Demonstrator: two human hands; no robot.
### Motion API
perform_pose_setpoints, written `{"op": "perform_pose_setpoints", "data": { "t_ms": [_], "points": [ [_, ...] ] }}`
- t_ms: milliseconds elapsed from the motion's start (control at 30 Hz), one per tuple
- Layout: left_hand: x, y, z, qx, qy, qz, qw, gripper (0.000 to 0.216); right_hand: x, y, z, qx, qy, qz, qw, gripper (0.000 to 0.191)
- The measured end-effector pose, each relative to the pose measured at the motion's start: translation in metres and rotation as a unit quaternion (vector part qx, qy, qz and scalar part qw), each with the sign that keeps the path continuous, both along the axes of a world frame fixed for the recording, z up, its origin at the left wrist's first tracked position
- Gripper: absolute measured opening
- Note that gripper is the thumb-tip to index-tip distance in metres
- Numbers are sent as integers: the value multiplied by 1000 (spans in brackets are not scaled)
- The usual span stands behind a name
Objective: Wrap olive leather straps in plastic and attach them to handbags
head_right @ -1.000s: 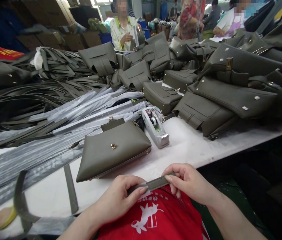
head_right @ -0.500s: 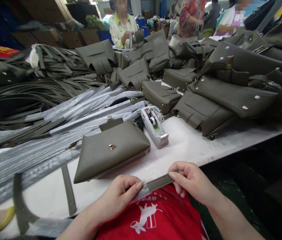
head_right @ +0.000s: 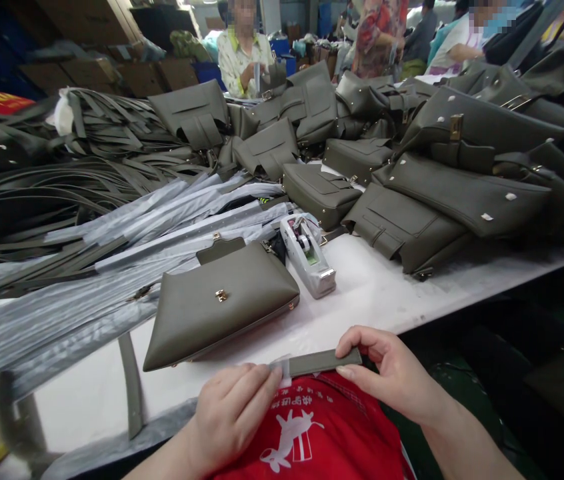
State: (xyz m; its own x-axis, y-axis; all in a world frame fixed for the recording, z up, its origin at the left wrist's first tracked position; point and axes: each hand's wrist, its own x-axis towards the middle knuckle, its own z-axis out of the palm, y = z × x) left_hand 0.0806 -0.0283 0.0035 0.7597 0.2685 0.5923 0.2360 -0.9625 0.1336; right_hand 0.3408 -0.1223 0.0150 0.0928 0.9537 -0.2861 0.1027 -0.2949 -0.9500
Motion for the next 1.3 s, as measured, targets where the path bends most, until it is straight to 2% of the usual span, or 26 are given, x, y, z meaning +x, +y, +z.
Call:
{"op": "perform_pose_setpoints", "data": {
  "t_ms": [100, 233, 400, 500, 567, 667, 767, 867, 933, 1033, 1100, 1133, 1233, 1300],
  "points": [
    [-1, 0, 0, 30, -18, -12, 999, 25, -1, -3, -4, 15, -32, 6, 999, 15],
    [-2, -2, -2, 29, -20, -15, 999, 25, -3, -5, -6, 29, -44, 4, 999, 14],
    [-1, -1, -6, 15, -31, -22, 999, 22, -4, -5, -6, 9, -45, -14, 999, 27],
    [3, -1, -11, -36, -20, 5, 999, 16, -6, -3, -5, 1, -42, -10, 999, 26],
    [5, -2, -13, -128, 6, 18, 992, 16, -7, -2, -5, -1, -37, -8, 999, 24],
    [9, -1, -11, -313, 78, 21, 946, 20, -8, 0, -5, -4, -28, -7, 1000, 24],
    [10, 1, -2, -449, 118, 24, 885, 19, -8, 0, -5, -5, -10, -13, 1000, 24],
    [11, 6, 7, -560, 100, 3, 822, 23, -7, -1, -6, -8, 8, -20, 1000, 23],
    [13, 7, 8, -617, 79, 14, 783, 22, -7, -1, -7, -5, 17, -29, 999, 22],
    [18, 6, 7, -661, 53, 45, 747, 16, -10, 1, -10, 6, 60, -58, 996, 29],
    [22, 5, 7, -649, 55, 47, 758, 17, -18, 4, -13, 3, 113, -75, 991, 36],
    [22, 4, 6, -627, 63, 51, 775, 12, -25, 7, -14, 0, 134, -68, 989, 34],
    [10, 6, 7, -524, 103, 77, 842, 10, -52, 21, -18, 0, 150, 3, 989, 28],
    [-10, 5, 11, -486, 136, 102, 857, 18, -73, 34, -19, -6, 162, 64, 985, 37]
  ]
}}
